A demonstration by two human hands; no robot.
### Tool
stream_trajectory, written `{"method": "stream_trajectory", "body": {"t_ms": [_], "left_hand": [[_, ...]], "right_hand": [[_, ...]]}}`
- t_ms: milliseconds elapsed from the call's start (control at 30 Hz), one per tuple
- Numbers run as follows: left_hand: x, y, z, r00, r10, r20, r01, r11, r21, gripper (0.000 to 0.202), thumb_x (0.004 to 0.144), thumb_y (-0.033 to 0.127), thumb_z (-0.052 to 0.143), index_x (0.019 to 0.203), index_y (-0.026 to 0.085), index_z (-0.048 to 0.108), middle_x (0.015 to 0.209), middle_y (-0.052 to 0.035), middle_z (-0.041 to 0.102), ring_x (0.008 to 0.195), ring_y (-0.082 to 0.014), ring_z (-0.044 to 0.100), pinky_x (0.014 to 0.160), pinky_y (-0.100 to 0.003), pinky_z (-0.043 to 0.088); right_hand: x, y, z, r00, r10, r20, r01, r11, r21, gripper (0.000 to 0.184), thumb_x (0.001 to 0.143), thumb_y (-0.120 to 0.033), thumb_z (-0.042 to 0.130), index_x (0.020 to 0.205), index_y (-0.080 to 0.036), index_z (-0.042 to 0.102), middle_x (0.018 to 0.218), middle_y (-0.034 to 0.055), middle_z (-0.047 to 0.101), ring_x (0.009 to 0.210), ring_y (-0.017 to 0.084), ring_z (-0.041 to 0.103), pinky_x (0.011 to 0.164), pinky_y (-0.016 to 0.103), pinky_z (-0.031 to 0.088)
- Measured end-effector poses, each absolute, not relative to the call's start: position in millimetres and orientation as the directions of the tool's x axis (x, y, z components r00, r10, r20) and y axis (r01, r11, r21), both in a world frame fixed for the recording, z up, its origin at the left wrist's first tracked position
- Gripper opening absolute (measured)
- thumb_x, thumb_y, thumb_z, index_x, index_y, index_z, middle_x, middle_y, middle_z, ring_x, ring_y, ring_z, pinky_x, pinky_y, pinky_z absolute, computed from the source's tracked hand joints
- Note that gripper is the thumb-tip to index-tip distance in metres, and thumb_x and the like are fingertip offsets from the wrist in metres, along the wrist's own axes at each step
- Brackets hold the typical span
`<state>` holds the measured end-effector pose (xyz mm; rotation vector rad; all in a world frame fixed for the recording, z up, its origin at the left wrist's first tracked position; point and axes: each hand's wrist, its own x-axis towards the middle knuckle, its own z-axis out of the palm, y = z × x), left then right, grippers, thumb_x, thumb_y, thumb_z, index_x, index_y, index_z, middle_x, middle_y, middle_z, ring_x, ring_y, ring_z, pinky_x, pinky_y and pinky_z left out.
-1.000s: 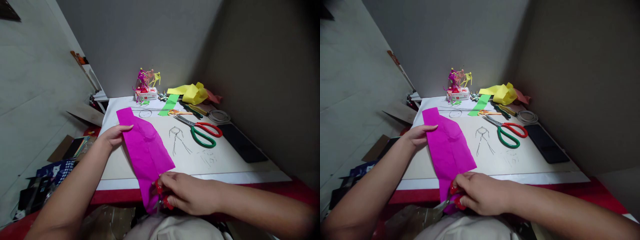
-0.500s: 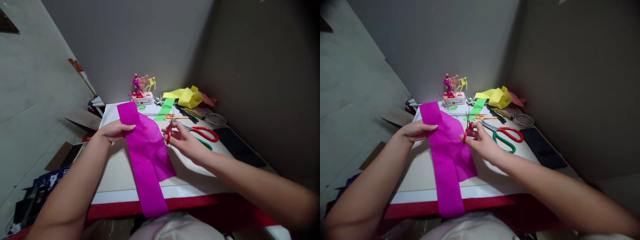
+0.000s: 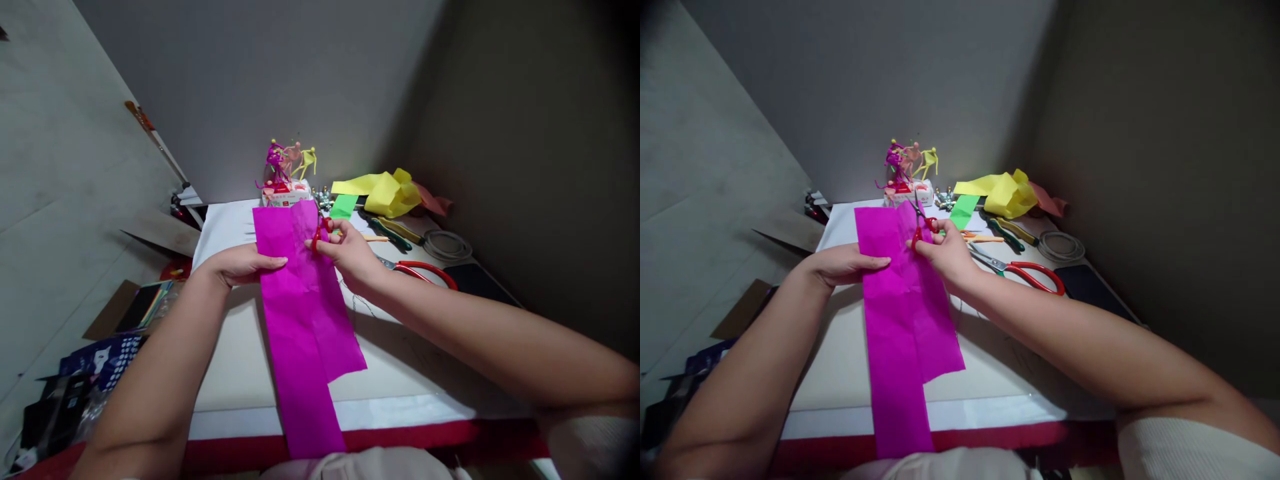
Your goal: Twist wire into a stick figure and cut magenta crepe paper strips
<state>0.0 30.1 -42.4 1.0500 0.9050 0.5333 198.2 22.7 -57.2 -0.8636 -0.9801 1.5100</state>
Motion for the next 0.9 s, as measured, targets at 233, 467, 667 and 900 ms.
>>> {"method": "stream_trajectory", "body": {"t_ms": [233, 467, 667, 900], "left_hand": [[-8.9, 35.6, -40.8, 0.477, 0.760, -0.442, 0.070, 0.468, 0.881, 0.028, 0.070, 0.020, 0.071, 0.098, 0.014, 0.069, 0.096, -0.0134, 0.071, 0.081, -0.0254, 0.067, 0.074, -0.038, 0.053], [0.9, 34.6, -41.3, 0.521, 0.739, -0.427, 0.089, 0.450, 0.888, 0.032, 0.067, 0.016, 0.073, 0.099, 0.015, 0.069, 0.101, -0.0121, 0.070, 0.084, -0.0254, 0.066, 0.074, -0.036, 0.053], [-0.1, 32.5, -42.1, 0.513, 0.739, -0.436, 0.198, 0.393, 0.898, 0.043, 0.066, 0.025, 0.075, 0.108, 0.019, 0.066, 0.104, -0.0132, 0.069, 0.082, -0.0273, 0.067, 0.070, -0.037, 0.054], [2.9, 32.9, -40.3, 0.493, 0.800, -0.342, 0.028, 0.379, 0.925, 0.034, 0.071, 0.020, 0.072, 0.104, 0.014, 0.066, 0.106, -0.0131, 0.068, 0.087, -0.0234, 0.066, 0.079, -0.036, 0.051]], "right_hand": [[224.3, 31.8, -52.3, -0.068, 0.993, 0.094, -0.223, 0.077, -0.972, 0.039, 0.061, -0.016, 0.070, 0.086, -0.021, 0.042, 0.055, -0.0108, 0.052, 0.052, 0.007, 0.052, 0.050, 0.018, 0.040], [228.4, 22.9, -47.6, -0.223, 0.972, 0.068, -0.116, 0.042, -0.992, 0.040, 0.060, -0.015, 0.069, 0.089, -0.022, 0.042, 0.063, -0.0076, 0.057, 0.057, 0.010, 0.056, 0.053, 0.021, 0.044], [212.3, 24.6, -42.5, -0.226, 0.963, 0.148, -0.207, 0.101, -0.973, 0.038, 0.061, -0.012, 0.066, 0.088, -0.021, 0.041, 0.060, -0.0090, 0.057, 0.054, 0.008, 0.055, 0.053, 0.021, 0.043], [211.1, 36.8, -22.0, -0.200, 0.959, 0.201, -0.233, 0.153, -0.960, 0.037, 0.061, -0.007, 0.063, 0.086, -0.021, 0.040, 0.059, -0.0094, 0.054, 0.053, 0.007, 0.053, 0.050, 0.018, 0.041]]}}
